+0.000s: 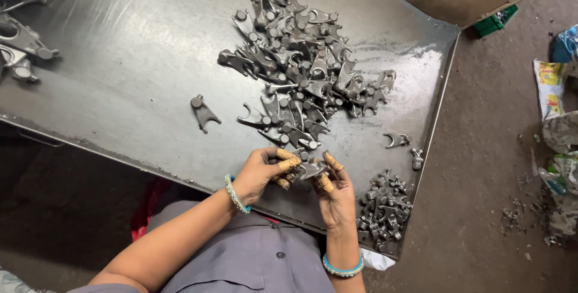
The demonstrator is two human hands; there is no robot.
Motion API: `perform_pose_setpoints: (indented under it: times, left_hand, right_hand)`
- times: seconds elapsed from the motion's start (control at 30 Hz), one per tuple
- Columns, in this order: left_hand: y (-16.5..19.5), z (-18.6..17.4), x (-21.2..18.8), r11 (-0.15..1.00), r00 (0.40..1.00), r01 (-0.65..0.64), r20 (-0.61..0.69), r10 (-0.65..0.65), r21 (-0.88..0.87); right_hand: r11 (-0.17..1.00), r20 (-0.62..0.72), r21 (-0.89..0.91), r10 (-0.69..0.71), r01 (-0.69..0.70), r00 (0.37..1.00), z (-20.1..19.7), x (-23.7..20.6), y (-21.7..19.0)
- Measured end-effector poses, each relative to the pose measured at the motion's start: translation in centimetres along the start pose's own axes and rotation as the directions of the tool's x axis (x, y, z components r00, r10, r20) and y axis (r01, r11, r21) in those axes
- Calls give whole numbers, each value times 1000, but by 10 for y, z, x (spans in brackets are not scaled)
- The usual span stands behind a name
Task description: The person repeatedly picks up small metal components from a pile on a metal table, aligns two pieces by hand, and presses them together to form an assembled unit. The assembled units are placed back on the table. The task continues throughout the clip with the same repetitive pick, align, and press motion.
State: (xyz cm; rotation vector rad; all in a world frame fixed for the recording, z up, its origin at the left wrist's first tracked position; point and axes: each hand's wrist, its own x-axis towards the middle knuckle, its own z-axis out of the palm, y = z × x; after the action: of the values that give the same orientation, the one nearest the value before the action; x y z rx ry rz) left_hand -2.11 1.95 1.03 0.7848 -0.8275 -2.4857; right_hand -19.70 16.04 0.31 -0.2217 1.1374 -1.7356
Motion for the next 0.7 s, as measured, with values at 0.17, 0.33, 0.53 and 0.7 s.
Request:
perform_pose_setpoints:
  times: [0.17,0.33,0.53,0.7]
  left_hand:
    - [-1,-2,4,991,997,75,-26,-79,-115]
    - [1,0,9,990,995,77,-61,-85,-119]
    - [1,-1,9,1000,999,7,-45,-6,8]
    - [-1,-3,2,977,982,-169,-68,179,132]
  right_hand:
    - [981,-55,-193,13,-24,998,-3,-3,9]
    - [975,-100,-217,28,-49,995,-8,-3,14]
    - [951,-99,-304,31,-60,995,-2,-6,10]
    - [910,-36,-410,-79,57,996,21,-13,4]
